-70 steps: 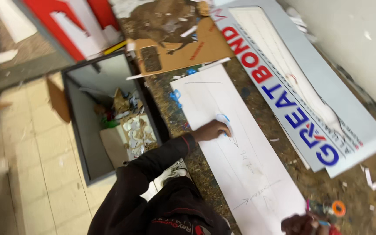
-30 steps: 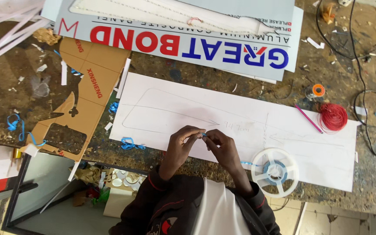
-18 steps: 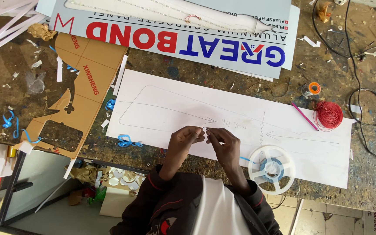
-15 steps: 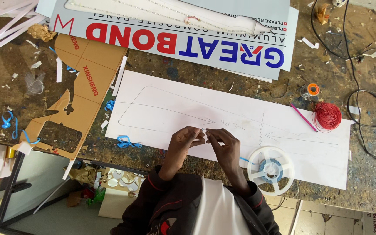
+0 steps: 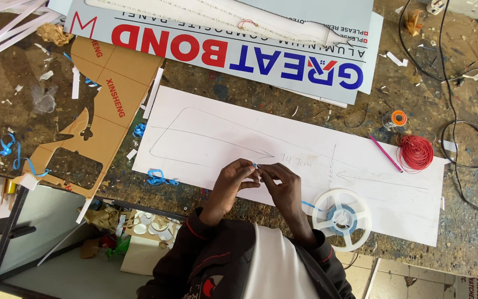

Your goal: The person outlines a stencil onto a large composite panel using a pencil and then measures and prepares a strip of LED lights to fit within the marked area on the panel.

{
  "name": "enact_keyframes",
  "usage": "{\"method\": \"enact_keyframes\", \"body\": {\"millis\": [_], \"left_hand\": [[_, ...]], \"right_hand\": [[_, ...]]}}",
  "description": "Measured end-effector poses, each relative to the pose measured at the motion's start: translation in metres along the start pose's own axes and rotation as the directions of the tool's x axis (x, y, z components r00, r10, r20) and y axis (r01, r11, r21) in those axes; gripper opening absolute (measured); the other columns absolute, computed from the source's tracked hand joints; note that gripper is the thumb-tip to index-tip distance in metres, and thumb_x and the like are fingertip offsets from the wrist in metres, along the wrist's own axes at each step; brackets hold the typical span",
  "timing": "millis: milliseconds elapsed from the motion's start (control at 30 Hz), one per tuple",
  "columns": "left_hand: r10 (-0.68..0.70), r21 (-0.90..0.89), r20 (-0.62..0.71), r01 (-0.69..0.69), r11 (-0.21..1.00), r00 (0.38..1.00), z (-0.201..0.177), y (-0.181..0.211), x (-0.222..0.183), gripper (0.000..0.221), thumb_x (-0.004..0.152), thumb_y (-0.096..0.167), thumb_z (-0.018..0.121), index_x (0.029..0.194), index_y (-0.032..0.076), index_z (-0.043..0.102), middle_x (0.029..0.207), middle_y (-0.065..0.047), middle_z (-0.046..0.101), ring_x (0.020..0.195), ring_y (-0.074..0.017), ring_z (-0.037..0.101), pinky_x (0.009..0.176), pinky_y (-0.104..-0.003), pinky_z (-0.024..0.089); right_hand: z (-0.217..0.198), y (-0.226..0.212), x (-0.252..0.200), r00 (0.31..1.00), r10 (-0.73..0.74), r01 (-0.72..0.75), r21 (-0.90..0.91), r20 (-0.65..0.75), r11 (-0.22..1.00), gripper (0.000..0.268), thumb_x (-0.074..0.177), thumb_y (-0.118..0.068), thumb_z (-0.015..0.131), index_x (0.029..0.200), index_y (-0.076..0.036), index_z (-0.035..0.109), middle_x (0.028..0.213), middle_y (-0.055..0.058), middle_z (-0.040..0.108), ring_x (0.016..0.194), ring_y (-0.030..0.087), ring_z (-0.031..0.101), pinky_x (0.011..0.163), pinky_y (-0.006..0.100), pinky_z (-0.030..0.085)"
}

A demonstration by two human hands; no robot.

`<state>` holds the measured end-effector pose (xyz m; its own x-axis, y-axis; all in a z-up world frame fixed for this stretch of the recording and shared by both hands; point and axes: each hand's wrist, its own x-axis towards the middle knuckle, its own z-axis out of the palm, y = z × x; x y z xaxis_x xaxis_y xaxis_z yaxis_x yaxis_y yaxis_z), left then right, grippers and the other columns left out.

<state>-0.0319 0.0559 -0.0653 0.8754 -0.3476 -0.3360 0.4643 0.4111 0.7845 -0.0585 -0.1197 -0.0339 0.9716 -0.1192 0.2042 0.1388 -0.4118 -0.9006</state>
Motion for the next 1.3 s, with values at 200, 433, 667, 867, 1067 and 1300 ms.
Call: {"method": "enact_keyframes", "body": {"millis": [200,433,667,867,1067,1300], "left_hand": [[0.096,0.104,-0.009,-0.095,0.990,0.995,0.001,0.007,-0.005,0.015,0.111,0.014,0.073,0.117,0.000,0.073,0.101,-0.018,0.078,0.101,-0.0254,0.079,0.099,-0.051,0.069],[0.386,0.588,0.167,-0.406,0.699,0.907,0.019,0.036,-0.021,0.009,0.106,0.002,0.080,0.113,0.007,0.078,0.105,-0.016,0.081,0.111,-0.0356,0.082,0.093,-0.050,0.071],[0.484,0.549,0.237,-0.527,0.649,0.842,0.027,0.029,-0.023,0.015,0.096,-0.006,0.084,0.104,0.005,0.078,0.097,-0.016,0.080,0.098,-0.0335,0.084,0.083,-0.043,0.074],[0.477,0.547,0.379,-0.608,0.576,0.793,0.026,0.021,-0.015,0.016,0.096,-0.005,0.083,0.105,0.008,0.078,0.096,-0.014,0.080,0.097,-0.0365,0.083,0.080,-0.045,0.074],[0.246,0.753,0.210,-0.317,0.577,0.946,-0.019,0.045,-0.027,0.017,0.093,-0.002,0.081,0.109,0.001,0.075,0.100,-0.024,0.079,0.099,-0.0456,0.082,0.089,-0.058,0.071],[0.142,0.898,-0.437,0.424,0.117,0.888,-0.140,0.064,-0.066,0.023,0.099,0.037,0.077,0.106,0.016,0.085,0.103,-0.008,0.086,0.097,-0.0351,0.080,0.089,-0.052,0.061]], "right_hand": [[-0.008,-0.021,0.003,0.983,0.078,-0.111,0.199,0.164,0.974,0.029,0.108,-0.007,0.072,0.135,-0.004,0.083,0.101,0.024,0.080,0.100,0.041,0.084,0.093,0.059,0.066],[-0.011,-0.012,0.001,0.985,0.148,-0.157,0.112,0.084,0.981,0.020,0.113,-0.024,0.076,0.116,-0.012,0.092,0.109,0.012,0.091,0.113,0.035,0.085,0.099,0.050,0.063],[-0.028,-0.027,-0.001,0.984,0.157,-0.173,0.261,0.080,0.950,0.016,0.108,-0.023,0.081,0.112,-0.010,0.091,0.103,0.014,0.090,0.104,0.022,0.084,0.091,0.044,0.067],[-0.032,-0.009,-0.010,0.994,0.054,-0.037,0.174,-0.094,0.984,0.009,0.107,-0.009,0.082,0.101,-0.006,0.088,0.099,0.015,0.087,0.099,0.034,0.087,0.086,0.047,0.071],[-0.101,0.024,-0.009,0.784,0.436,-0.111,0.592,-0.441,0.799,0.027,0.122,-0.029,0.058,0.113,-0.008,0.072,0.106,0.019,0.081,0.096,0.032,0.084,0.099,0.051,0.070],[-0.217,0.057,-0.021,0.537,0.422,0.179,0.588,-0.730,0.789,0.017,0.120,-0.022,0.065,0.104,-0.017,0.067,0.097,0.005,0.078,0.087,0.019,0.080,0.089,0.039,0.074]]}}
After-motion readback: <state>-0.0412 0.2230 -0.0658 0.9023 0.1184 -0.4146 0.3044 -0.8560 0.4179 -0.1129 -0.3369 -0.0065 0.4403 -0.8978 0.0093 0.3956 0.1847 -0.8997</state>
